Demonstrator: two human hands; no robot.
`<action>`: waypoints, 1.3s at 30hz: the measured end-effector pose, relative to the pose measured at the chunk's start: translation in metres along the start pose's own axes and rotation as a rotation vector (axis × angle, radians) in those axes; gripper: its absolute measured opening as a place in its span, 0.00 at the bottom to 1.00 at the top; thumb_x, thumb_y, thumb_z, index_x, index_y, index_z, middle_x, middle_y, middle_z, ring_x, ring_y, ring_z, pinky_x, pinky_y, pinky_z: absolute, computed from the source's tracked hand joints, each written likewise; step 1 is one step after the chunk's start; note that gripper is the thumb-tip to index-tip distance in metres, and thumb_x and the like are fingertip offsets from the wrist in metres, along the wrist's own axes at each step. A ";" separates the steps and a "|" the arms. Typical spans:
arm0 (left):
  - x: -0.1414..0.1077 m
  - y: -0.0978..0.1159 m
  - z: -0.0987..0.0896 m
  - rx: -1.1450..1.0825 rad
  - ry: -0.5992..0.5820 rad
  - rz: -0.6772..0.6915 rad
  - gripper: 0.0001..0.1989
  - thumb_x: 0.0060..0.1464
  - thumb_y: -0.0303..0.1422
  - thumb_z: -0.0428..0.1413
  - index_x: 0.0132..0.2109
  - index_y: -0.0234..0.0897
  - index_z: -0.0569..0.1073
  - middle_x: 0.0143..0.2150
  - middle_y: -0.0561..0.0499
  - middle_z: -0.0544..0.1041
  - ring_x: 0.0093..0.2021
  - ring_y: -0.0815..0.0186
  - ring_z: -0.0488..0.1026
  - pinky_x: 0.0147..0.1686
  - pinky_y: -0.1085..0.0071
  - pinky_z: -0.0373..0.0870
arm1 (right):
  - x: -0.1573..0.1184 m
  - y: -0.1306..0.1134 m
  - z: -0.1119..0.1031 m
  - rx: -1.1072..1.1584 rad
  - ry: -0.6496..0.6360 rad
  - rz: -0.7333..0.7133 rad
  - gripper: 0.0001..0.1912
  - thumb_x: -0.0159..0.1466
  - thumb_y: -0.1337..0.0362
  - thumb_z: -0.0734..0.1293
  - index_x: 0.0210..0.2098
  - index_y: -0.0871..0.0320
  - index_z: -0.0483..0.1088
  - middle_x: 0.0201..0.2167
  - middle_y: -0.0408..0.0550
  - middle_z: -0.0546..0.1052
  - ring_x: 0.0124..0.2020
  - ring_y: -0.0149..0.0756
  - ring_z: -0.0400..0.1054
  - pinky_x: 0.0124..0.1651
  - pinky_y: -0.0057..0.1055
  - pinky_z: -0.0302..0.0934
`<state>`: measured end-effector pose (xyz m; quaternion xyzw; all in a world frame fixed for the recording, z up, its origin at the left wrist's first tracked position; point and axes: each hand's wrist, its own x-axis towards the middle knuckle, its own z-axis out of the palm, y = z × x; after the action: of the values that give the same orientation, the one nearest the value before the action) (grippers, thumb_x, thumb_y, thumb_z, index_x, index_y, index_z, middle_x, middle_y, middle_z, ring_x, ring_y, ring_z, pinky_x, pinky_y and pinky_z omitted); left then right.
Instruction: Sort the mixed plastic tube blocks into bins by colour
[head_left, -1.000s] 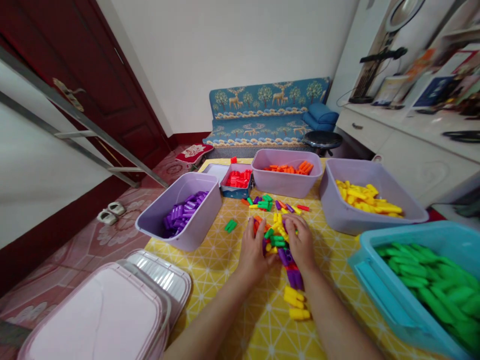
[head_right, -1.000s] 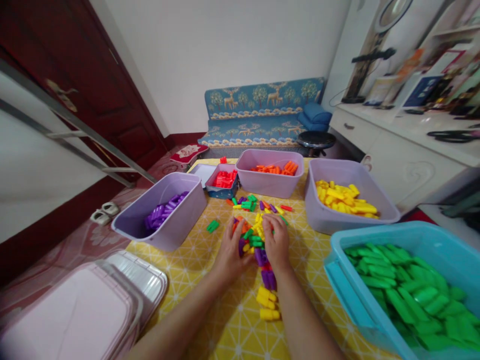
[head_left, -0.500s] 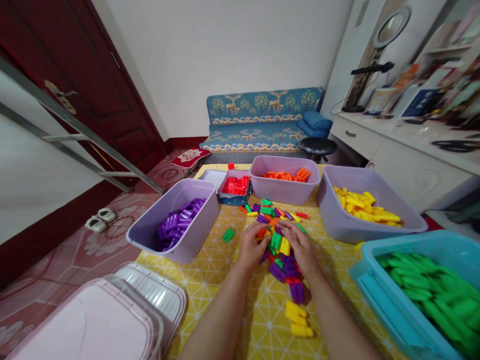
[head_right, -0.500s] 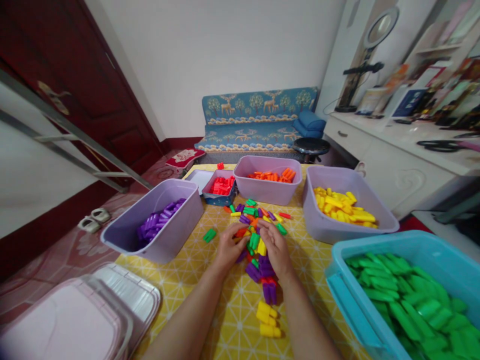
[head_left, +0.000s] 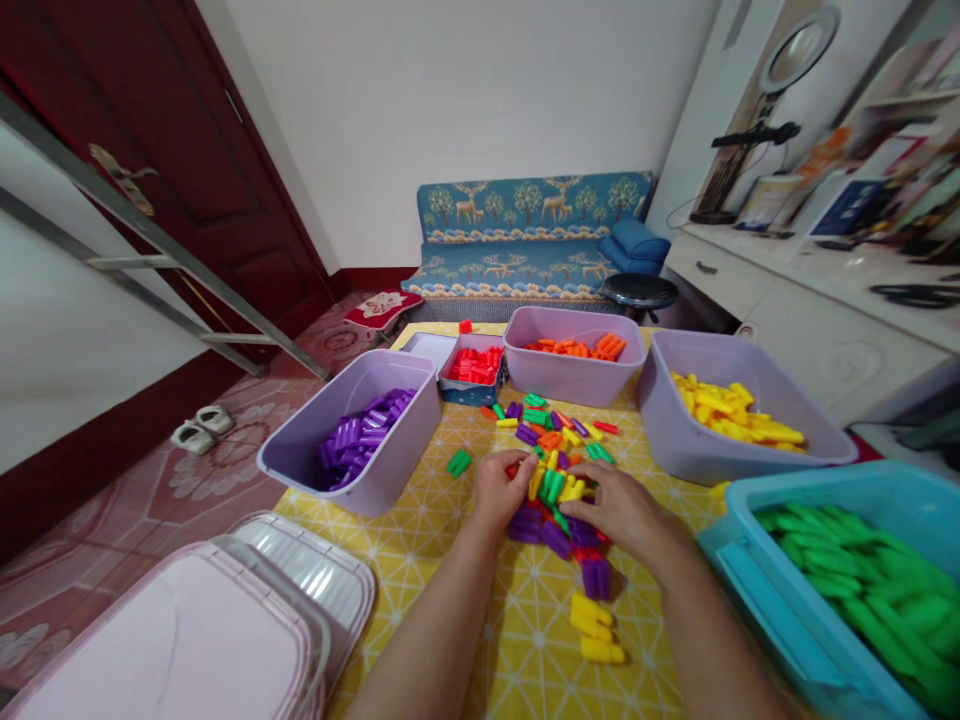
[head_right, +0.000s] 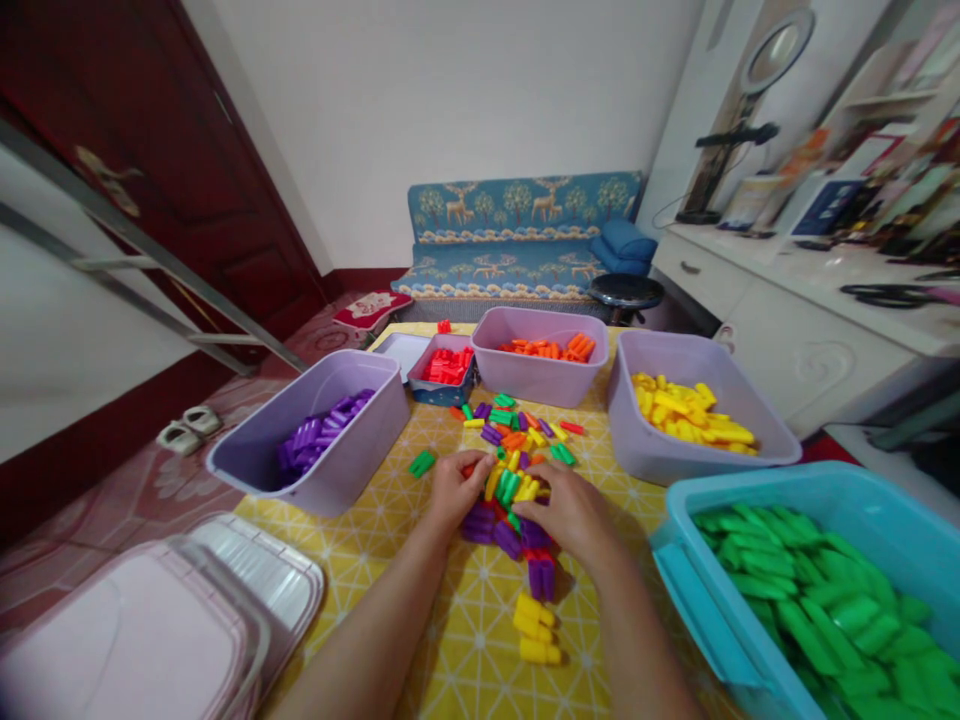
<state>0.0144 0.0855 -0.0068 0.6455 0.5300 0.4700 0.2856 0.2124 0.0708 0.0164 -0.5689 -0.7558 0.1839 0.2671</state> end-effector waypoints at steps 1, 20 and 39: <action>0.000 0.001 0.000 -0.043 0.009 0.007 0.15 0.58 0.40 0.53 0.36 0.36 0.80 0.33 0.48 0.80 0.35 0.63 0.75 0.37 0.70 0.69 | 0.000 -0.002 0.005 0.031 -0.006 -0.017 0.15 0.51 0.61 0.71 0.40 0.52 0.75 0.38 0.46 0.77 0.29 0.36 0.70 0.31 0.31 0.62; 0.000 0.003 -0.001 -0.110 -0.023 0.066 0.15 0.61 0.37 0.50 0.39 0.34 0.78 0.37 0.47 0.79 0.38 0.64 0.74 0.40 0.69 0.67 | 0.031 -0.032 -0.059 1.446 0.984 0.152 0.11 0.52 0.63 0.72 0.31 0.56 0.65 0.42 0.47 0.76 0.49 0.36 0.71 0.58 0.40 0.59; 0.000 0.001 -0.001 -0.148 0.028 -0.020 0.20 0.62 0.40 0.46 0.37 0.33 0.79 0.32 0.49 0.77 0.35 0.65 0.73 0.37 0.71 0.66 | -0.073 -0.019 0.054 0.026 0.222 -0.027 0.45 0.59 0.63 0.67 0.69 0.49 0.39 0.71 0.51 0.35 0.70 0.52 0.38 0.63 0.54 0.54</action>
<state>0.0142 0.0854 -0.0056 0.6107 0.5043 0.5138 0.3297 0.1801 -0.0036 -0.0290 -0.5718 -0.7268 0.1259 0.3591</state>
